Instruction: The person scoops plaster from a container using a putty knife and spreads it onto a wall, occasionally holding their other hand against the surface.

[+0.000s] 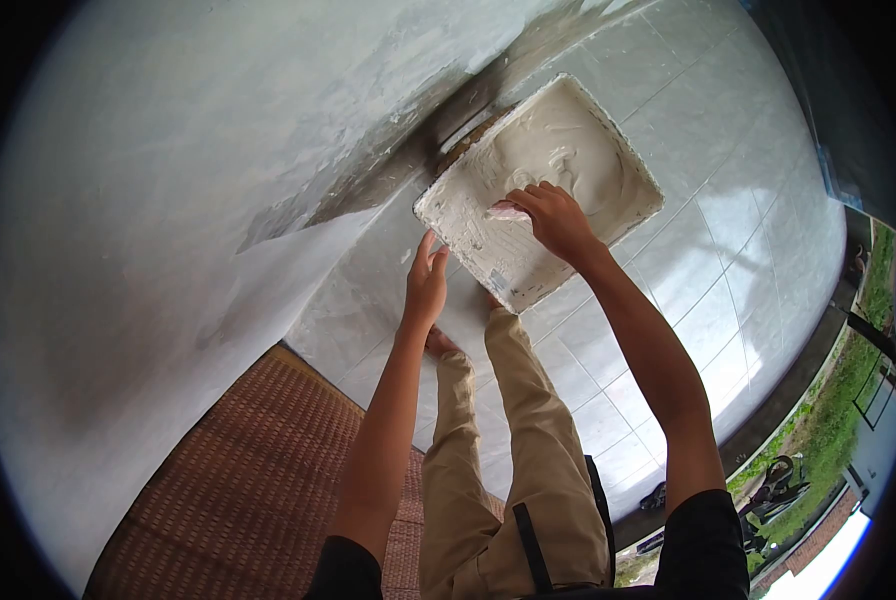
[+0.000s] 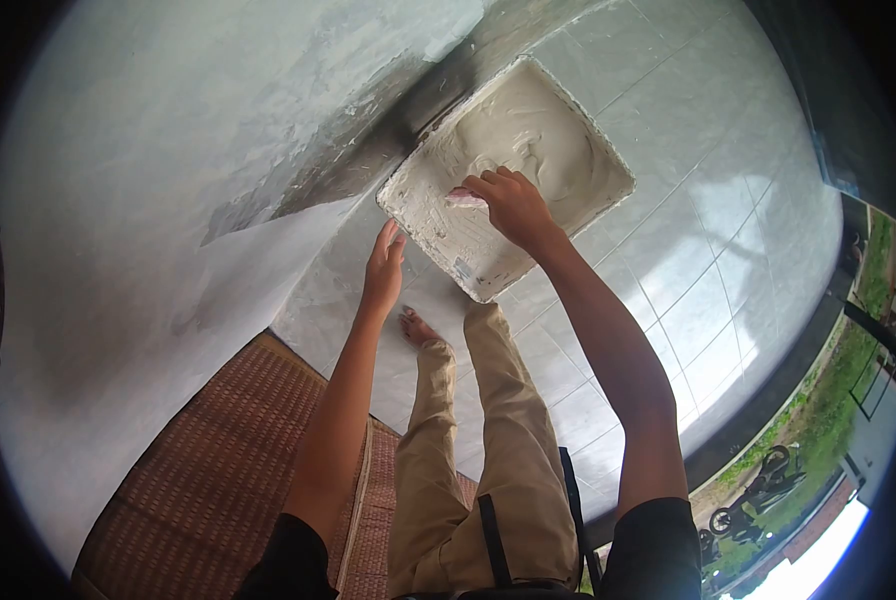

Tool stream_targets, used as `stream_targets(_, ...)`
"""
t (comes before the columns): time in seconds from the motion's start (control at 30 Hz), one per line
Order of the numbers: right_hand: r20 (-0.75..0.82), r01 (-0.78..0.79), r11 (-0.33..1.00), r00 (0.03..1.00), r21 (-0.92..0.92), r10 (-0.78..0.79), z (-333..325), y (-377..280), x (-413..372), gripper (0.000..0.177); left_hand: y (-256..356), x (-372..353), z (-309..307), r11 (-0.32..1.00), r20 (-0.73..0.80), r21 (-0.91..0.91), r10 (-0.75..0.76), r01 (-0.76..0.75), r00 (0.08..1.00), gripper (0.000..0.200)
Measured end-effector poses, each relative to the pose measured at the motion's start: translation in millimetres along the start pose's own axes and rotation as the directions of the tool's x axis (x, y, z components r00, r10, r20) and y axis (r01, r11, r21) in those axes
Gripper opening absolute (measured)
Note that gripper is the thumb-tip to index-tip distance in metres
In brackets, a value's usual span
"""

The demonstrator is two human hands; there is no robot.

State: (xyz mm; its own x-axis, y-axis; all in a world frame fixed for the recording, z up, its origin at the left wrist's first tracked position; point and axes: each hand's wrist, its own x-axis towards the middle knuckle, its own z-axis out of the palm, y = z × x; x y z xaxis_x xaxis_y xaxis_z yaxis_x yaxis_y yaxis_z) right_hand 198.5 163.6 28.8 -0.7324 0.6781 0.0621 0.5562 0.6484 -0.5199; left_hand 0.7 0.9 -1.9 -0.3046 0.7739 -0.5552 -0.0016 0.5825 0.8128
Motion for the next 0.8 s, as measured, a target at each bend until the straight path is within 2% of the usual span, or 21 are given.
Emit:
stream_targets(0.07,-0.009,-0.036,0.999,0.999,-0.01,0.035,1,0,-7,0.038,-1,0,1,1.0,0.007,-0.015,0.001,-0.001,1.0,0.056)
stream_targets(0.2,-0.041,-0.032,0.999,0.999,-0.001,0.032,5,4,-10,0.037,-2,1,2,1.0,-0.008,-0.009,-0.02,0.02,1.0,0.056)
stream_targets(0.27,-0.077,-0.102,0.993,0.992,-0.061,0.097,9,1,-10,0.037,-2,1,1,1.0,-0.01,0.002,-0.002,0.002,1.0,0.056)
stream_targets(0.3,-0.077,-0.104,0.993,0.992,-0.059,0.099,8,-2,-9,0.037,-1,1,0,1.0,-0.009,0.005,-0.004,0.004,1.0,0.056)
stream_targets(0.37,-0.056,-0.261,0.965,0.964,0.003,0.261,6,-7,-6,0.032,2,0,-1,0.999,0.021,-0.025,-0.025,0.025,0.999,0.056)
stream_targets(0.4,-0.058,-0.264,0.965,0.963,0.001,0.263,6,-7,-9,0.032,3,0,0,0.999,0.025,-0.025,-0.023,0.023,0.999,0.056)
stream_targets(0.47,-0.12,-0.438,0.865,0.871,0.247,0.476,9,-9,-15,0.018,6,1,2,0.995,-0.02,-0.091,-0.032,0.03,0.999,0.057)
stream_targets(0.5,-0.123,-0.436,0.866,0.872,0.245,0.474,13,-10,-19,0.018,5,3,2,0.995,-0.02,-0.092,-0.029,0.027,0.999,0.057)
stream_targets(0.57,-0.162,-0.625,0.72,0.71,0.302,0.685,24,-13,-25,0.018,1,5,1,0.991,-0.029,-0.13,-0.028,0.024,0.999,0.057)
stream_targets(0.6,-0.163,-0.624,0.721,0.711,0.301,0.684,28,-13,-27,0.018,5,4,2,0.991,-0.029,-0.131,-0.027,0.023,0.999,0.057)
stream_targets(0.67,-0.183,-0.694,0.646,0.623,0.318,0.76,38,-12,-31,0.022,13,2,1,0.982,-0.019,-0.179,-0.061,0.057,0.998,0.057)
stream_targets(0.8,-0.201,-0.678,0.6,0.576,0.425,0.793,47,-17,-38,0.023,10,3,-2,0.986,-0.009,-0.161,-0.048,0.046,0.999,0.058)
